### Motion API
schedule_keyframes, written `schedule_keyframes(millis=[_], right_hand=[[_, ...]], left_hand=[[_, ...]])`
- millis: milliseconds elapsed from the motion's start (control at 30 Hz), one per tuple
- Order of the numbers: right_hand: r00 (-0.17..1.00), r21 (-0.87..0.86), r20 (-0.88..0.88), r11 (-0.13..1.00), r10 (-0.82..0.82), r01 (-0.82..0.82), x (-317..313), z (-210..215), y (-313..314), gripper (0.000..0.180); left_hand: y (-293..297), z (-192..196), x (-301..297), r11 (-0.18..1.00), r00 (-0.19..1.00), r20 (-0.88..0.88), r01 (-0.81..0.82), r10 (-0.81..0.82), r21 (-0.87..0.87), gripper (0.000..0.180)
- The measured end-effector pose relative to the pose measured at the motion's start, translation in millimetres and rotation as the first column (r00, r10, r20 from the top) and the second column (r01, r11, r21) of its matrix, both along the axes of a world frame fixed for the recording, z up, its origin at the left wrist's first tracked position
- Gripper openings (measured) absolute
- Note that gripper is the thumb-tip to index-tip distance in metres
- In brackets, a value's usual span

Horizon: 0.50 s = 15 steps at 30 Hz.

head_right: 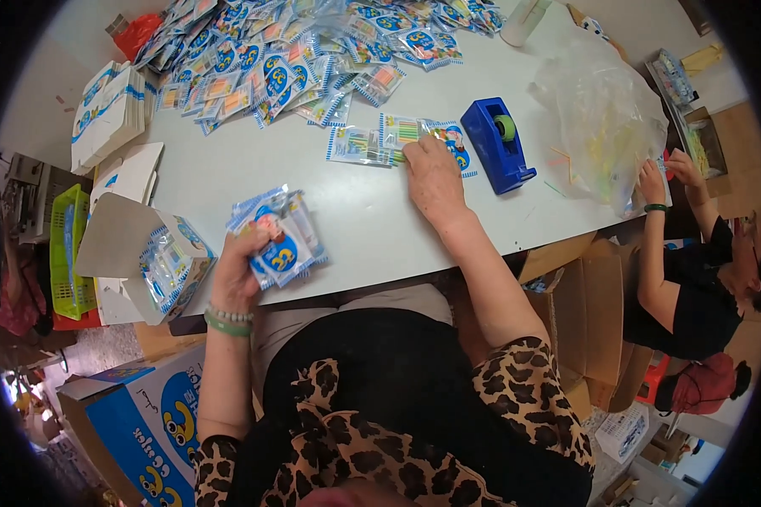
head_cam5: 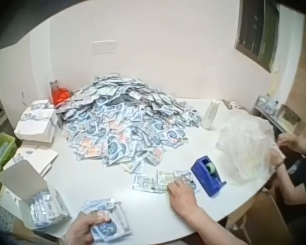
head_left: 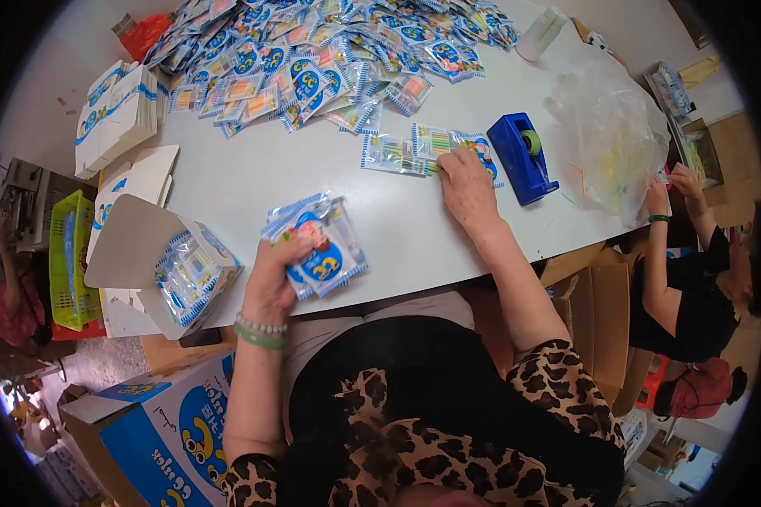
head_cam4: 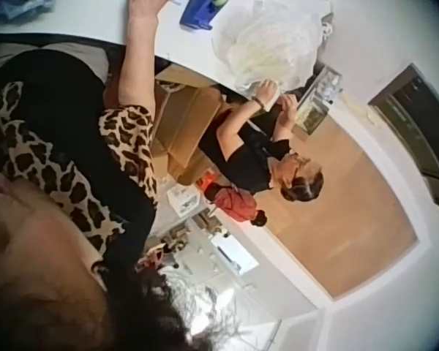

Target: Packing small blue and white sachets into individual cardboard boxes and then organizing those boxes into a larger storage crate.

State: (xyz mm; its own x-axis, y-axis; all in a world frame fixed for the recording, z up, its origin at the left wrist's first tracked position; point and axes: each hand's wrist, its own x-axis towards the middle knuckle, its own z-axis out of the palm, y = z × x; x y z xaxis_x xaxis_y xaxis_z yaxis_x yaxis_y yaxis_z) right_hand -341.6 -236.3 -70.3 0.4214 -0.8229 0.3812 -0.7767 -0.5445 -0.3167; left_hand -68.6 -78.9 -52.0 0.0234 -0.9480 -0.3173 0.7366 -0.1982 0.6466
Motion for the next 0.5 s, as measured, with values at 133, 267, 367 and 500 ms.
schedule_keyframes(millis=[133, 267, 367, 500], right_hand=[[0.997, 0.058, 0.048, 0.996, 0.062, -0.065, 3.2, 1.5, -6.8, 0.009], [0.988, 0.079, 0.087, 0.988, 0.126, -0.133, 9.9, 1.6, -11.0, 0.008], [0.983, 0.090, 0.124, 0.985, 0.137, -0.148, 17.6, -3.9, -13.5, 0.009], [0.964, 0.160, 0.179, 0.961, 0.198, -0.227, 42.2, -2.1, -4.5, 0.010]], left_hand=[[-59.8, -6.8, -3.0, 0.999, 0.999, -0.044, 0.017, -0.015, 0.049, 0.029], [-101.7, -0.4, -9.6, 0.994, 0.994, 0.030, 0.105, -0.105, 0.002, 0.028], [-113.1, 13.1, -21.2, 0.973, 0.956, 0.179, 0.229, -0.232, 0.039, 0.029], [-98.2, 13.4, -23.4, 0.968, 0.954, 0.174, 0.228, -0.243, 0.104, 0.033]])
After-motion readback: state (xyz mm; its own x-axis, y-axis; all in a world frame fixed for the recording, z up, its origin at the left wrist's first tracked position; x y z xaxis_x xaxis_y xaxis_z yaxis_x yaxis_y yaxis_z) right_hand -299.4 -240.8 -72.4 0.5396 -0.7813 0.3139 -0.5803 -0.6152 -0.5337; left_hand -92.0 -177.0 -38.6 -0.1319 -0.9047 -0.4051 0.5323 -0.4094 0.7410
